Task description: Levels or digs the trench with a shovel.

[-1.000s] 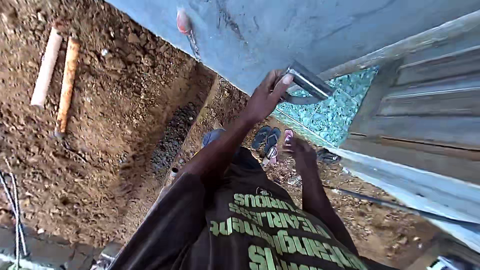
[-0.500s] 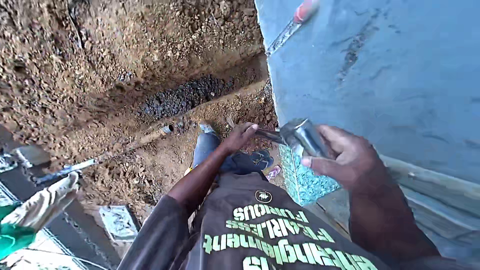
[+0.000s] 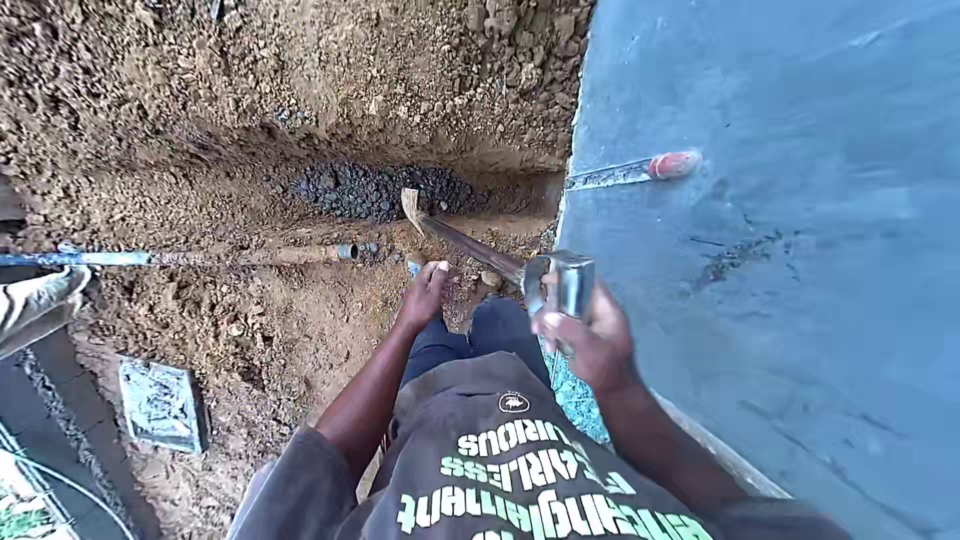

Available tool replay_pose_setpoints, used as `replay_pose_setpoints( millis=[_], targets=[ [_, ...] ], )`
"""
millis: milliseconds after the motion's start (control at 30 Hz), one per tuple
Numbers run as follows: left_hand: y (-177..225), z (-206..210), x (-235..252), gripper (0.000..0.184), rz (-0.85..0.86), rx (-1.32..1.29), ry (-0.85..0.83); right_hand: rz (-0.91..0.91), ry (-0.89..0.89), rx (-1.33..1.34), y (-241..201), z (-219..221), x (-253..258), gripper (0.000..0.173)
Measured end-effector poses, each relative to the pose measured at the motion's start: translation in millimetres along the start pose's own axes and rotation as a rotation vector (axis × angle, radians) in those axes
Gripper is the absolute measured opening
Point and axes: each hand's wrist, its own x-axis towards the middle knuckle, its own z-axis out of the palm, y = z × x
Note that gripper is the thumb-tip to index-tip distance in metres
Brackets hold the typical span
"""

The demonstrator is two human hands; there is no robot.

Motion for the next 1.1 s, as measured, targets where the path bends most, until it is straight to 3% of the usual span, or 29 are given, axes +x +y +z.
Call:
replay_pose_setpoints(
  millis=[167,267,367,500,567,633,700,833,1000,1100],
  targets=[
    [26.2,-21.8,8.4,0.052,0.187,0.148,0.282,0.19,0.051,-0.112,149.4,59.0,134.3,0.048],
    [25.9,-24.5,31.0,0.058,0.086,0.269,0.274,0.276,0.058,-0.155,220.0,90.9,199.5,0.05],
    [26.8,-15.1,56.3,0.06,0.014,0.38,0.338,0.21,-0.058,-0.238,226.0,104.4,211.8,0.055],
    [12.4,1.9,64.4,0.054,-0.159,0.642,0.466,0.06,-0.458,-0.313,235.2,92.0,174.7,0.074],
    [-11.7,5.8,65.8,0.052,-0.222,0.655,0.588,0.074,-0.67,-0.347,230.8,83.9,165.3,0.066],
    [-42.6,1.4,62.7,0.053,-0.263,0.598,0.713,0.261,-0.786,-0.317,226.9,72.4,165.1,0.051],
    [-58.1,-9.2,59.1,0.053,-0.267,0.56,0.819,0.466,-0.669,-0.171,254.9,63.8,178.9,0.04],
    [-78.3,-40.6,55.8,0.049,-0.327,0.645,1.001,0.817,-0.356,0.087,347.6,90.5,222.6,0.044],
    [-83.9,-90.6,55.4,0.048,-0.305,0.703,1.105,1.004,-0.204,0.513,431.3,183.5,313.8,0.055],
    [-91.7,-89.2,53.9,0.048,-0.199,0.752,1.119,1.088,-0.02,0.777,481.7,242.5,368.3,0.051]
  ],
)
